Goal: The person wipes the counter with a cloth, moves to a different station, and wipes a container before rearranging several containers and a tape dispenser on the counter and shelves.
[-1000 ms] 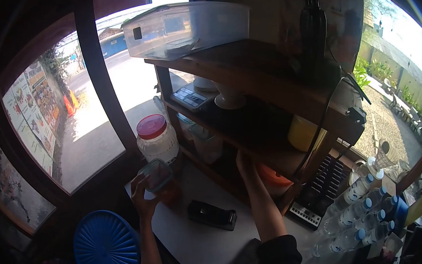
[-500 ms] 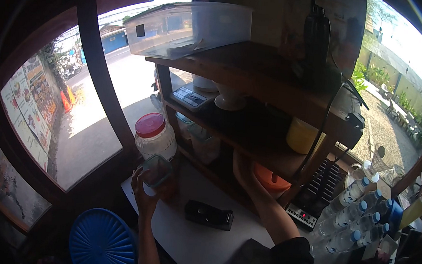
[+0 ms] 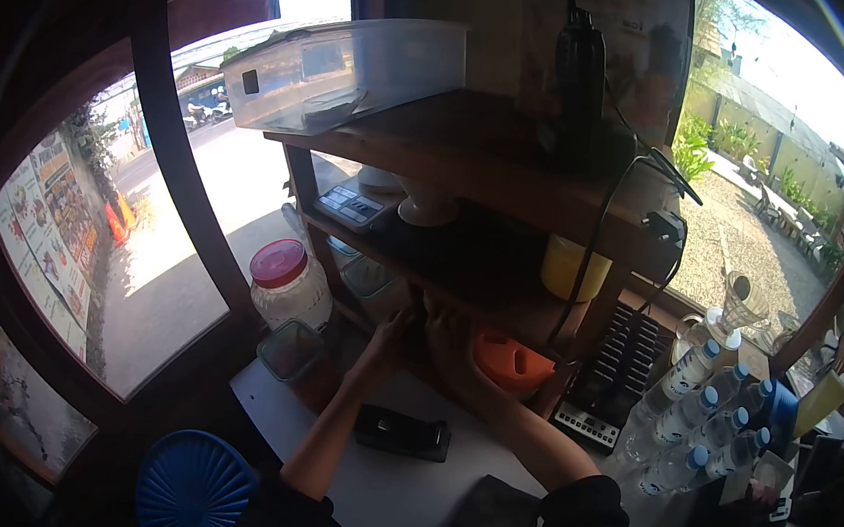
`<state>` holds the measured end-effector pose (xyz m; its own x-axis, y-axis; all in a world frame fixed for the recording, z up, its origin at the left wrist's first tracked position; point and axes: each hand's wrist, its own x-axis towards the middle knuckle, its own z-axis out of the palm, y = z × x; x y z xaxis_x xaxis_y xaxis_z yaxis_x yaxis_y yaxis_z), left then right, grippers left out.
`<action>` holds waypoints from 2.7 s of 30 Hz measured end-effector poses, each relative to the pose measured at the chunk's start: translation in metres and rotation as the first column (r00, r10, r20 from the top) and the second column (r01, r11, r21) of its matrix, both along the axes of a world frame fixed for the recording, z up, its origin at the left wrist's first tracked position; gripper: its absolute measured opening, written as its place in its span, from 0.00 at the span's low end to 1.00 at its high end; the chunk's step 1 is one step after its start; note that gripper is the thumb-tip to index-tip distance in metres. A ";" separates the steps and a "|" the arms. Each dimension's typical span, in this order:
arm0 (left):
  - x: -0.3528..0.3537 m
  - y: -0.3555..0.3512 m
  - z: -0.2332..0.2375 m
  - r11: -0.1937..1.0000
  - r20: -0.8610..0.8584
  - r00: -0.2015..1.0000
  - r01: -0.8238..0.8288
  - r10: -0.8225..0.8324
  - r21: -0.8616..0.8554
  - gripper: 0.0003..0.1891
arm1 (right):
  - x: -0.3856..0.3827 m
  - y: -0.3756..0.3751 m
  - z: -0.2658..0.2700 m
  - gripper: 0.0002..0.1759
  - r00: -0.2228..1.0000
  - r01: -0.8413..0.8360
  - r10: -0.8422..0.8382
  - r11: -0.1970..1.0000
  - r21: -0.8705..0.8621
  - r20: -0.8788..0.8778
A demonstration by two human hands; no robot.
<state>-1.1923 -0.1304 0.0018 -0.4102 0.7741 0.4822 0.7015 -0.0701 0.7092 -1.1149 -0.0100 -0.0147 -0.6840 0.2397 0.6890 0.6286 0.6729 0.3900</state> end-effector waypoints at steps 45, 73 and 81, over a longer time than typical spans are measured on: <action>-0.011 0.012 -0.013 0.964 0.036 0.992 0.105 -0.117 0.246 0.40 | 0.078 0.109 -0.065 0.13 0.899 -0.172 -0.165 0.719 -0.674 -0.406; 0.019 -0.124 0.000 0.997 0.415 0.910 -0.032 0.000 0.070 0.53 | 0.027 -0.031 -0.034 0.23 0.453 -0.864 0.322 -0.072 -0.499 -0.831; 0.022 -0.133 -0.013 0.987 0.035 0.987 -0.159 0.160 -0.027 0.54 | 0.013 -0.016 -0.010 0.18 0.685 -0.727 0.032 -0.036 -0.686 -0.728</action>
<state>-1.1707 -0.2635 -0.0115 -0.5465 0.7086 0.4463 0.6755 0.0579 0.7351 -1.1024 -0.0261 -0.0248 -0.6757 0.6579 0.3327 -0.0773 0.3856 -0.9194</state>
